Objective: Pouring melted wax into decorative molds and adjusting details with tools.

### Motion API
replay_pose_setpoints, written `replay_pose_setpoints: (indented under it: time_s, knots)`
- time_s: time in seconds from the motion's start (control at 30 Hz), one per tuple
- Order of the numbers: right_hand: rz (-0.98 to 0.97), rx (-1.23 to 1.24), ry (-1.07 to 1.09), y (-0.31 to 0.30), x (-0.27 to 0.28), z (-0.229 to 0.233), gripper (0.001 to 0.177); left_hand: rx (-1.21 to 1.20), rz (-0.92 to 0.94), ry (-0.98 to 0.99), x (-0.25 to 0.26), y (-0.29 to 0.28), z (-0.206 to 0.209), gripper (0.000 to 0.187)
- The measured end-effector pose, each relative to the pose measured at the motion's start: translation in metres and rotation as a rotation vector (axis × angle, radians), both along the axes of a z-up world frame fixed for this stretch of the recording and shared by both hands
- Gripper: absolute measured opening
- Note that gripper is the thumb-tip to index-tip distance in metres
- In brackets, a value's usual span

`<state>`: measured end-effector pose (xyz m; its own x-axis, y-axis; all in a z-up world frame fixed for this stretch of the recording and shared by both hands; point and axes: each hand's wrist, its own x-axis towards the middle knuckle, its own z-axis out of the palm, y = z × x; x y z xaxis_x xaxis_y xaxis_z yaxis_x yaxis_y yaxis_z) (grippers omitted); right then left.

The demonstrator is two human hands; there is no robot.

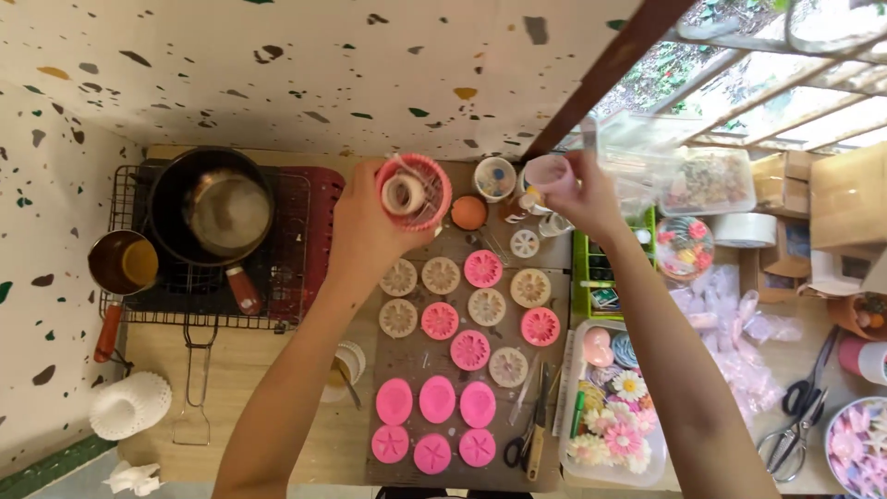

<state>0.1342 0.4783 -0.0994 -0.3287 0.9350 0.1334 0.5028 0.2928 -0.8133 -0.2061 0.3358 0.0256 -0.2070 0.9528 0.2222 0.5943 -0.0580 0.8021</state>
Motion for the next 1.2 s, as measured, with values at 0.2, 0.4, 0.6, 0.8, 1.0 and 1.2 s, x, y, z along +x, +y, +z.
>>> replay_pose_setpoints:
  time_s: [0.2,0.4,0.6,0.8,1.0,1.2]
  knots:
    - [0.120,0.033,-0.342,0.024,-0.048,0.003,0.064,-0.019,0.021,0.032,-0.034,-0.019,-0.012,0.078]
    - [0.171,-0.061,-0.777,0.047,-0.075,-0.020,0.067,-0.129,0.037,-0.040,-0.048,-0.020,-0.012,0.079]
    - [0.234,-0.006,-1.049,0.068,-0.099,-0.060,0.065,-0.170,0.012,-0.053,-0.058,-0.024,-0.021,0.079]
    - [0.279,0.048,-1.340,0.071,-0.128,-0.076,0.056,-0.169,0.011,-0.026,-0.067,-0.028,-0.028,0.079]
    - [0.171,0.120,-1.146,0.059,-0.124,-0.055,0.059,-0.158,0.012,-0.041,-0.073,-0.032,-0.033,0.081]
    - [0.049,0.280,-0.928,0.043,-0.113,-0.046,0.057,-0.147,0.025,-0.055,-0.072,-0.029,-0.042,0.080]
